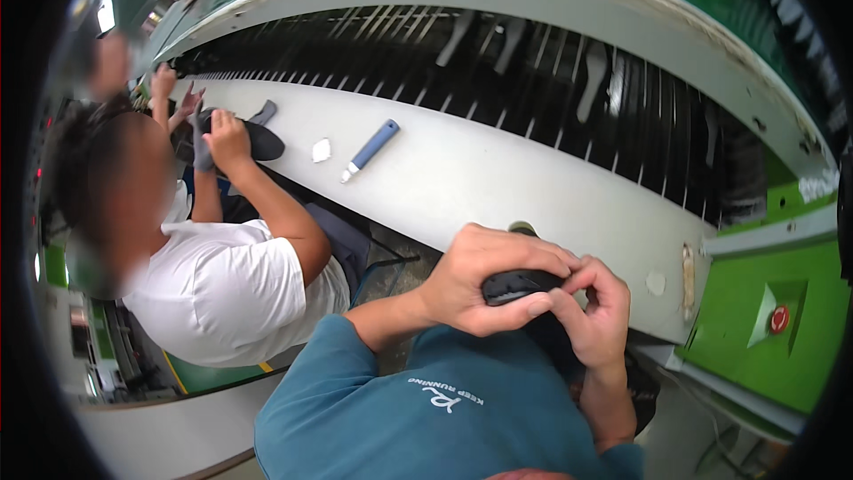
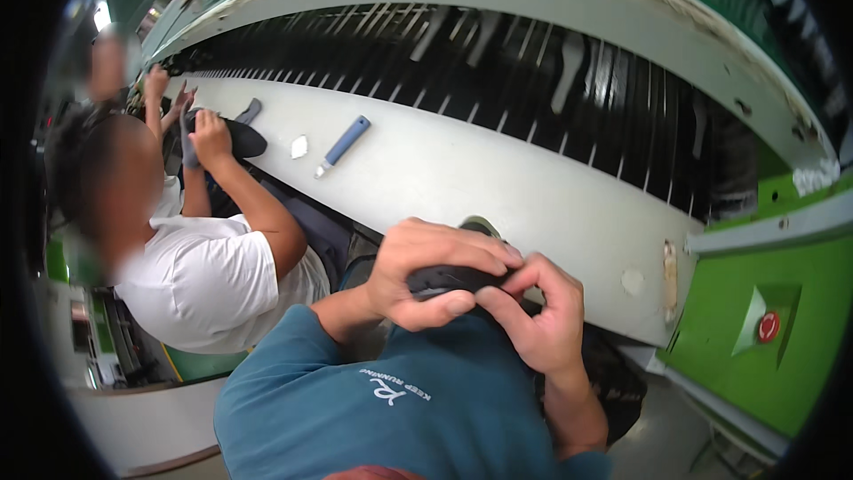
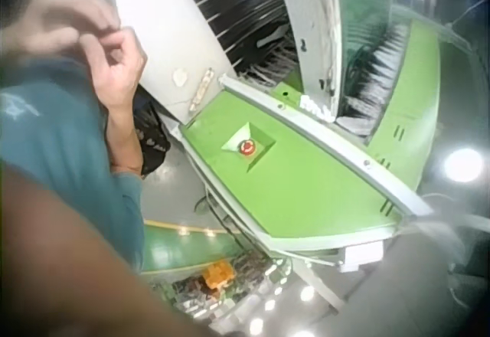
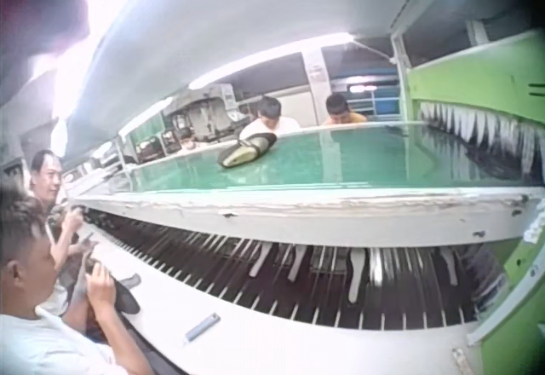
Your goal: The person assembles footwear by attaching black insoles to green shoe uppers on a conveyor belt. They pick up an insole, align it with the upper, press it into place, and then place the assembled shoe onto the moving belt. This process is repeated for multiple pairs of shoes.
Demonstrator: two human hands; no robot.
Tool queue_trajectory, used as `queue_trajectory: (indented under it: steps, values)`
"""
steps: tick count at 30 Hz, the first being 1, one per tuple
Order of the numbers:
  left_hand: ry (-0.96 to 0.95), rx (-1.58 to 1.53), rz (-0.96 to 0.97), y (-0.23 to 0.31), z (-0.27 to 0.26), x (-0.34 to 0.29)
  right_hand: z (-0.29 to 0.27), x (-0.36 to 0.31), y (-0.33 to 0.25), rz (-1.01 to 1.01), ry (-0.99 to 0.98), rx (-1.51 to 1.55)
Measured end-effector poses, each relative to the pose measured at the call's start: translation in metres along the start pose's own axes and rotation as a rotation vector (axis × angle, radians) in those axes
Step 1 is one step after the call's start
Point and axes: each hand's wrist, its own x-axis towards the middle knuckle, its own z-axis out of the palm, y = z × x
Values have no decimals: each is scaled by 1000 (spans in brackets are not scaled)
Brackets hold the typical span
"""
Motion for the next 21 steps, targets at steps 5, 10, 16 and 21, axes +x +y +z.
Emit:
queue_trajectory:
  steps: [5, 10, 16, 21]
  values:
    - [-13, 47, -77, 7, -12, 6, 7, 1, -3, 38, 58, 14]
    - [49, -5, -151, -1, -26, 13, 8, 7, -2, 103, 57, -8]
    - [688, -347, -299, -56, -46, -22, -6, 2, 30, 331, -58, 314]
    - [883, -86, -440, -77, 23, -99, 2, 21, 45, 257, 219, 565]
